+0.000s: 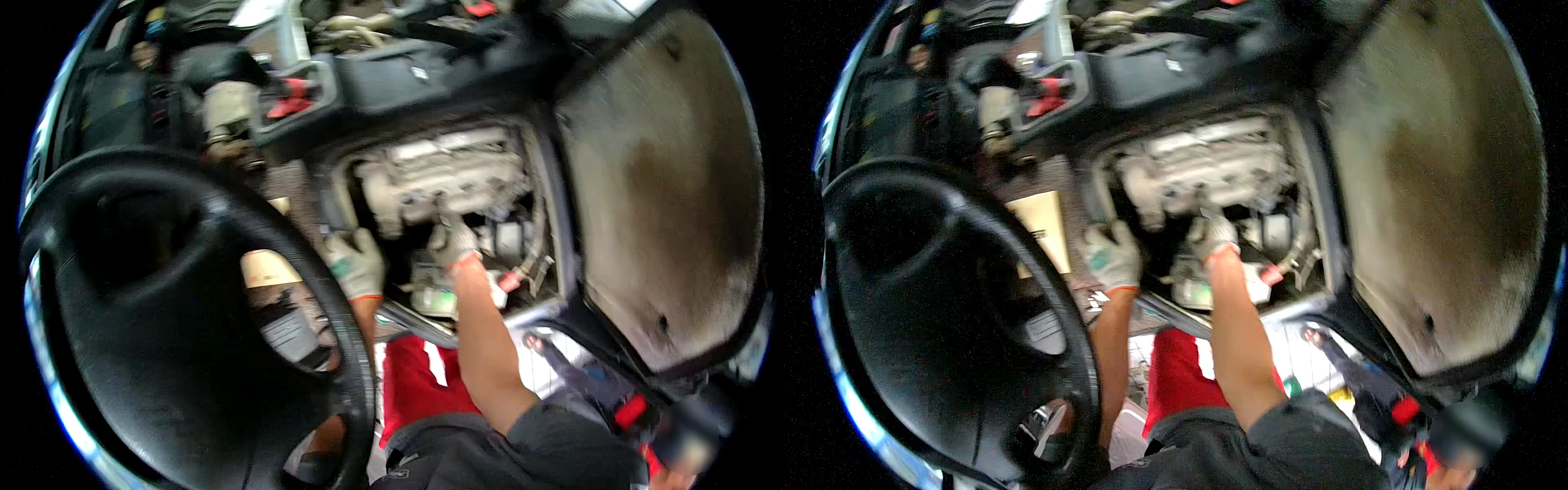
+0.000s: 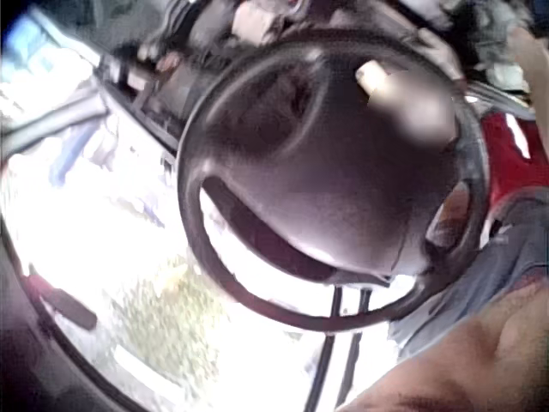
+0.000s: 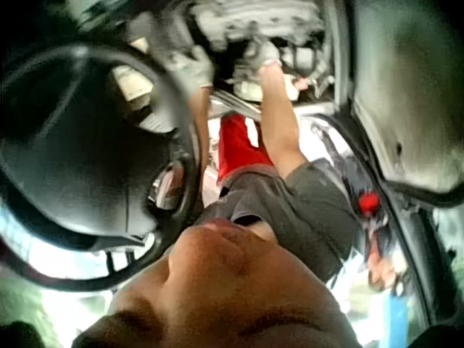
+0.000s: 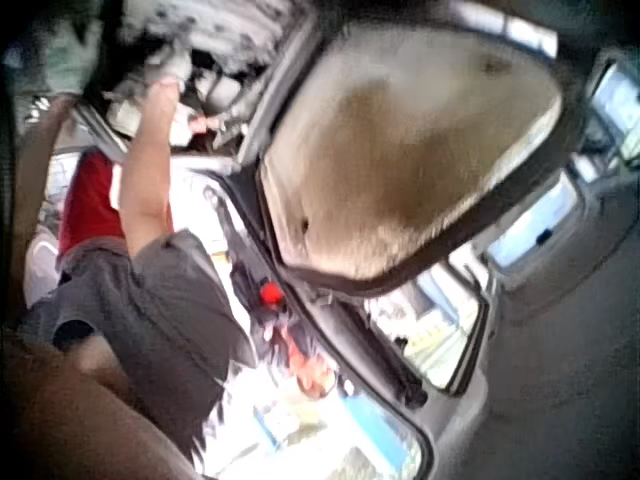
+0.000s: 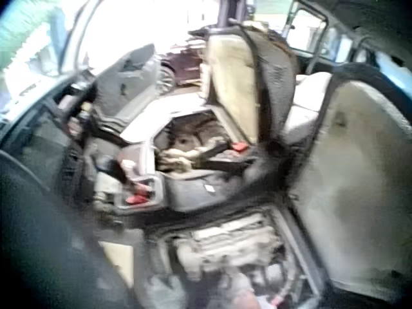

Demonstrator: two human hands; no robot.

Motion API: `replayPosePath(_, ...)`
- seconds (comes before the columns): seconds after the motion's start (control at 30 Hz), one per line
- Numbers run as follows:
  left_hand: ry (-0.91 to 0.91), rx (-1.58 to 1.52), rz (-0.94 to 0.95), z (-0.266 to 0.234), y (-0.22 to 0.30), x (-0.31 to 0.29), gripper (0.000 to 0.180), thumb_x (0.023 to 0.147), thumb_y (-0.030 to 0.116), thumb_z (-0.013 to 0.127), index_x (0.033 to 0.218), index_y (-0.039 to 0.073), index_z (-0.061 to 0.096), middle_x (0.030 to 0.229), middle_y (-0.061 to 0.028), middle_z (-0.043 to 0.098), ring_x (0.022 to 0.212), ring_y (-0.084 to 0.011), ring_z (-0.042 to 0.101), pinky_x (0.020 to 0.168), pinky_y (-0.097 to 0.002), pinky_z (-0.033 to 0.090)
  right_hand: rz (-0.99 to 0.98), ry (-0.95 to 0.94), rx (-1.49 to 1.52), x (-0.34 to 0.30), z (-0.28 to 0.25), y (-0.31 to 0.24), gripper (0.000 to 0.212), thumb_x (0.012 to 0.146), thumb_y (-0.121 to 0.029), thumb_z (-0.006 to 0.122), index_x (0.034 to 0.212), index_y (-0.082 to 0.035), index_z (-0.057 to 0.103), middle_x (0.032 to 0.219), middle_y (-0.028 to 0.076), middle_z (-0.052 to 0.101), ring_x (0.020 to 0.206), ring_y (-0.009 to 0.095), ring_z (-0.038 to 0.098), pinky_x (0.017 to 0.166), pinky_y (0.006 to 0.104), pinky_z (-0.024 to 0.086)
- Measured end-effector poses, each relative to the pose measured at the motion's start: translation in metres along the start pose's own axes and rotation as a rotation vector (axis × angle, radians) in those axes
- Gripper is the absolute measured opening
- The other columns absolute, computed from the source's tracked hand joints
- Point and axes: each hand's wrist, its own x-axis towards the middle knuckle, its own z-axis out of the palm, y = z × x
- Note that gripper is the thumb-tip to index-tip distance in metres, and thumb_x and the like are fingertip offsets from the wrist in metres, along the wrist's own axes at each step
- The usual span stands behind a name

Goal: The person removes old spark plugs from the engine using a socket wrench and replaces them with new ones. They handle the spark plugs individually, install them into the engine, and tighten them with the wrench.

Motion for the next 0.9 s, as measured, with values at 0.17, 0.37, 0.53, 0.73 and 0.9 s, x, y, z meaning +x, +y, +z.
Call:
replayPosePath(0.17,0.054,-0.045,0.046,0.002,0.026,0.002,0.044,0.089,0.035,0.066,0.109,-0.003,0.058,0.109,-0.03,0.056,0.095,-0.0457,0.059,0.083,-0.0537,0.049,-0.344,0.083,-0.095,0.053,-0.013,0.016,0.03,0.098,-0.036,0.059,0.096,-0.007,0.063,0.062,-0.002,0.049,0.052,0.013,0.049,0.046,0.0327,0.045)
replayPosePath(0.37,-0.001,-0.13,-0.03,-0.001,0.011,-0.005,0.042,0.09,0.034,0.067,0.11,-0.002,0.057,0.104,-0.0276,0.06,0.091,-0.0441,0.061,0.081,-0.0511,0.049,-0.142,-0.192,0.204,0.05,-0.02,0.019,0.032,0.1,-0.039,0.054,0.093,-0.008,0.061,0.059,-0.003,0.043,0.048,0.012,0.042,0.044,0.0304,0.039)
replayPosePath(0.53,0.011,-0.154,-0.015,0.01,0.004,-0.002,0.04,0.091,0.033,0.067,0.11,-0.001,0.056,0.099,-0.0257,0.063,0.087,-0.0428,0.062,0.08,-0.049,0.049,-0.491,0.047,-0.256,0.047,-0.013,0.018,0.035,0.102,-0.041,0.051,0.09,-0.01,0.059,0.056,-0.004,0.038,0.045,0.012,0.037,0.042,0.0285,0.034)
replayPosePath(0.73,-0.043,-0.174,-0.07,-0.005,0.017,0.0,0.039,0.092,0.032,0.066,0.11,-0.002,0.056,0.096,-0.0267,0.062,0.086,-0.0436,0.062,0.08,-0.0497,0.049,0.143,-0.272,0.344,0.042,-0.025,0.008,0.036,0.102,-0.043,0.051,0.089,-0.01,0.058,0.054,-0.002,0.035,0.043,0.013,0.035,0.041,0.0296,0.032)
replayPosePath(0.9,-0.045,-0.091,-0.042,-0.018,0.029,0.005,0.039,0.091,0.033,0.067,0.108,-0.001,0.058,0.096,-0.0277,0.062,0.085,-0.0449,0.061,0.08,-0.0513,0.049,-0.044,-0.203,0.239,0.051,-0.022,0.021,0.03,0.101,-0.038,0.057,0.09,-0.01,0.058,0.055,-0.001,0.038,0.045,0.014,0.04,0.042,0.0318,0.035)
